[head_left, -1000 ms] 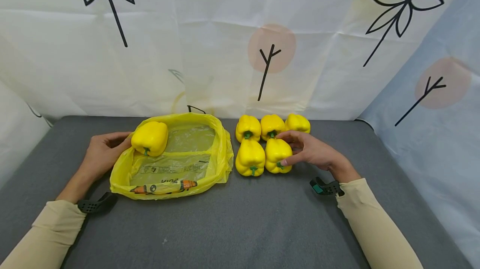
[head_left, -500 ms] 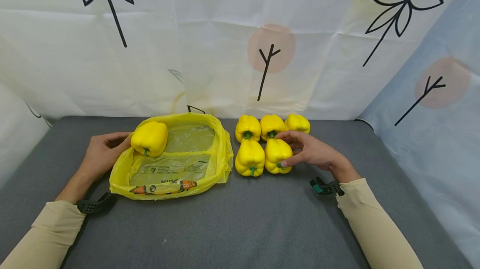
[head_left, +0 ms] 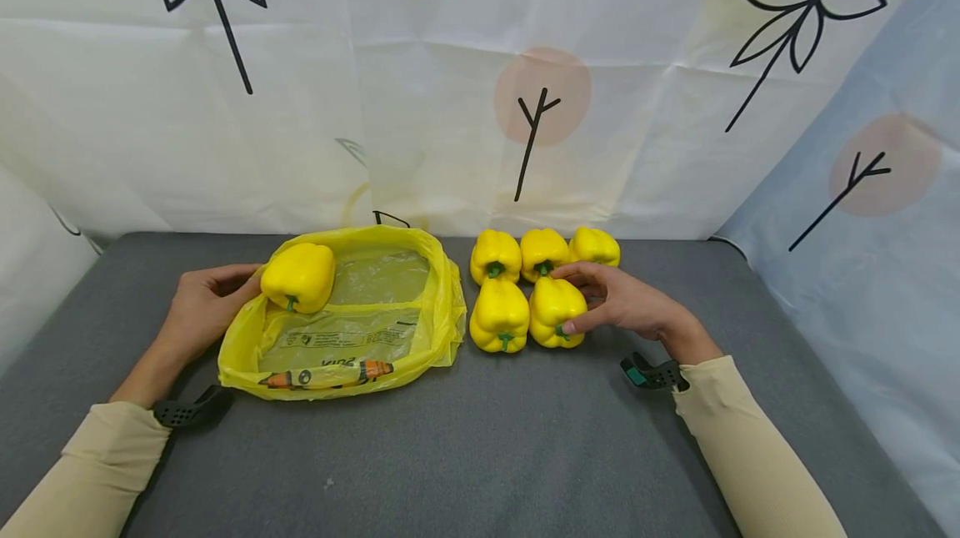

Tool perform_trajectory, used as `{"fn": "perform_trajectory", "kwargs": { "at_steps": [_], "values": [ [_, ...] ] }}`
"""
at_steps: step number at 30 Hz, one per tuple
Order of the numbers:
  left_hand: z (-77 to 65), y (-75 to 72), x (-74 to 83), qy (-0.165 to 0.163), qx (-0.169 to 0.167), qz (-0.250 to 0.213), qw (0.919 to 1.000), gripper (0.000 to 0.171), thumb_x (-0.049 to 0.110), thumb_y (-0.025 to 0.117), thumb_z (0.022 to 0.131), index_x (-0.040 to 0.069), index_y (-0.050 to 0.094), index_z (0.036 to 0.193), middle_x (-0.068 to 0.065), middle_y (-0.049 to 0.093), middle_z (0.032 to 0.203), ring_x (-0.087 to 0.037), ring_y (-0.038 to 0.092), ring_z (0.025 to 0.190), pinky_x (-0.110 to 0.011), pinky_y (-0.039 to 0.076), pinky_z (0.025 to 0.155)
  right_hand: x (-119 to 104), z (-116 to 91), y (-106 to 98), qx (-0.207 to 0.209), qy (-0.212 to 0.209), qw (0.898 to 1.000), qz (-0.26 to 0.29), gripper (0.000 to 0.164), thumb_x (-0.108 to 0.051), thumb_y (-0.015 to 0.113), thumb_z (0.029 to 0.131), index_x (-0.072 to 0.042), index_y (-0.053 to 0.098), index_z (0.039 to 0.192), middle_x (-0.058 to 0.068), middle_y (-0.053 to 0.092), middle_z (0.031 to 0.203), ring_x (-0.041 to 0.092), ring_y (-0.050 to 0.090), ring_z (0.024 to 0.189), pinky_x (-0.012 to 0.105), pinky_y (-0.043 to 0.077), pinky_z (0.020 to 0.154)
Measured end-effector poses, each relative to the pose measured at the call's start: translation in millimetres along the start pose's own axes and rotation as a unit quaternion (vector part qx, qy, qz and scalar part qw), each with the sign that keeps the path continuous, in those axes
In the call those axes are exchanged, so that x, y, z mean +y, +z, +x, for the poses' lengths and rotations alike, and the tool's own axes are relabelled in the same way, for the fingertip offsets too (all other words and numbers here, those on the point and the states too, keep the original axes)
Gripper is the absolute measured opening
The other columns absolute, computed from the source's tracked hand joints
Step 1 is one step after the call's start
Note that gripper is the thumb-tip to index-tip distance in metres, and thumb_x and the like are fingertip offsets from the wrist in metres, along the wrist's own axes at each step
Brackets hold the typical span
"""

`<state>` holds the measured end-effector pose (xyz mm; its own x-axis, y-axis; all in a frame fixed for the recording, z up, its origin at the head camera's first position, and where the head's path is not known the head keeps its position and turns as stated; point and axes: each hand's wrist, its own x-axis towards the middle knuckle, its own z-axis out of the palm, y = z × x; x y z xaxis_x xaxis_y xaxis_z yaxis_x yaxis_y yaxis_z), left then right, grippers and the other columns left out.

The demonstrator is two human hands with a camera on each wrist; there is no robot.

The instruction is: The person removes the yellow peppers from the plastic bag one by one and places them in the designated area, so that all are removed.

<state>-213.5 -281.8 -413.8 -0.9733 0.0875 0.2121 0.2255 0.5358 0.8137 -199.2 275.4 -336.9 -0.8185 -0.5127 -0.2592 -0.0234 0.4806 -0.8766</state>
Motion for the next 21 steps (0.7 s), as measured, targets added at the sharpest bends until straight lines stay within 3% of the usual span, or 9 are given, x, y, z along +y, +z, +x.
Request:
{"fn": "perform_trajectory", "kwargs": {
  "at_steps": [21],
  "values": [
    [-0.8,0.8,3.5,-0.012,-0.001,-0.001,0.9999,0.045,0.029,0.065,0.102,-0.003,0.065,0.133,0.031,0.062,0.103,0.008,0.062,0.09,-0.013,0.054,0.07,0.5,0.3,0.9,0.003,0.0,1.0,0.002,0.083,-0.014,0.084,0.086,-0.003,0.037,0.154,0.022,0.04,0.151,0.041,0.048,0.133,0.047,0.053,0.097]
  ]
}}
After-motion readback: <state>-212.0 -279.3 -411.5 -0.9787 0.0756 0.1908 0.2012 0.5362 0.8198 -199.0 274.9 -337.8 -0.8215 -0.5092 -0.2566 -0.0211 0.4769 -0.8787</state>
